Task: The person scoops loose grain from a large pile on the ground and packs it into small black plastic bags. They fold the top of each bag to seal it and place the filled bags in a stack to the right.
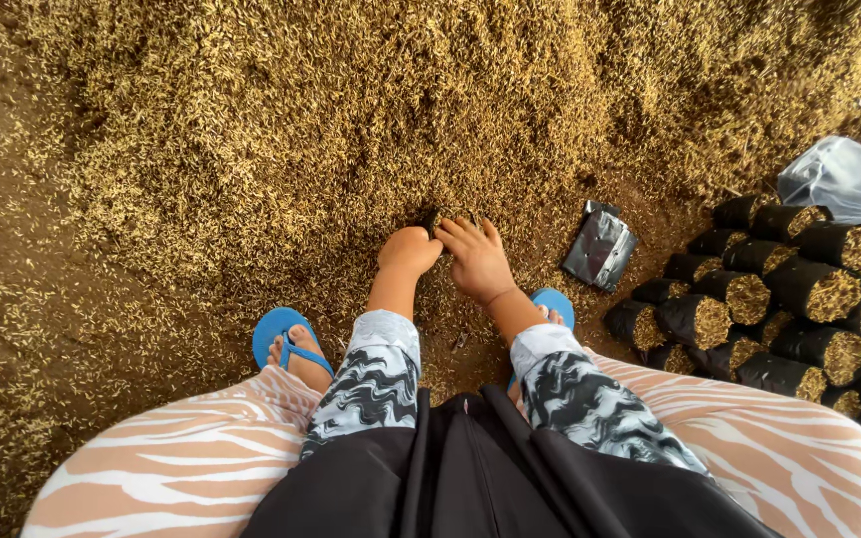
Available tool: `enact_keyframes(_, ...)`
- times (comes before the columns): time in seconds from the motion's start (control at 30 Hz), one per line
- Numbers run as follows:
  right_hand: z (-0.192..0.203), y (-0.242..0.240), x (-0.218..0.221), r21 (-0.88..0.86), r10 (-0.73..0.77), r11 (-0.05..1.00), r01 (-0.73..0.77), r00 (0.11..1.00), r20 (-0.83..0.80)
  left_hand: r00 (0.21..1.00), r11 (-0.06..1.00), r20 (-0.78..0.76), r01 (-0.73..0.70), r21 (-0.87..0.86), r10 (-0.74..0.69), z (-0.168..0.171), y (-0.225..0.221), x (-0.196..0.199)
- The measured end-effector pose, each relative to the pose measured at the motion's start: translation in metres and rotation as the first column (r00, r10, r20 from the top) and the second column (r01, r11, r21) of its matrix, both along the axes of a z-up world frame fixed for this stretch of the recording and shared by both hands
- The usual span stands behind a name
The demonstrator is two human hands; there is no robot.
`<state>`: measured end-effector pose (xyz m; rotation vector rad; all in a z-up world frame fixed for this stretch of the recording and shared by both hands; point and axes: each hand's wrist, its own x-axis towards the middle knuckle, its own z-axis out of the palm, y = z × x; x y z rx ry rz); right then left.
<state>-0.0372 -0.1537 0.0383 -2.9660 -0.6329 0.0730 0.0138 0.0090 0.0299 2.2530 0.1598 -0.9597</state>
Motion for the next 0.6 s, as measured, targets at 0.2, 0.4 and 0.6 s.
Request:
enact_keyframes(0.2,-0.018,-0.015,0.012,0.373,-0.57,0.654,0.658,0.753,-0.329,0.991,1.0,-0.131,-0.023,0.006,0.023,0.012,-0.002,-0.009)
enact_keyframes(0.4,-0.044,-0.019,0.032,0.243,-0.603,0.561,0.791,0.592,-0.534,0.989,0.995,-0.11,-0.095,0.038,0.098,-0.008,-0.009,-0.001)
enact_keyframes(0.6,-0.046,-0.037,0.04,0.208,-0.524,0.608,0.766,0.584,-0.62,0.992,0.996,-0.108,-0.06,0.067,0.068,-0.013,-0.016,0.003)
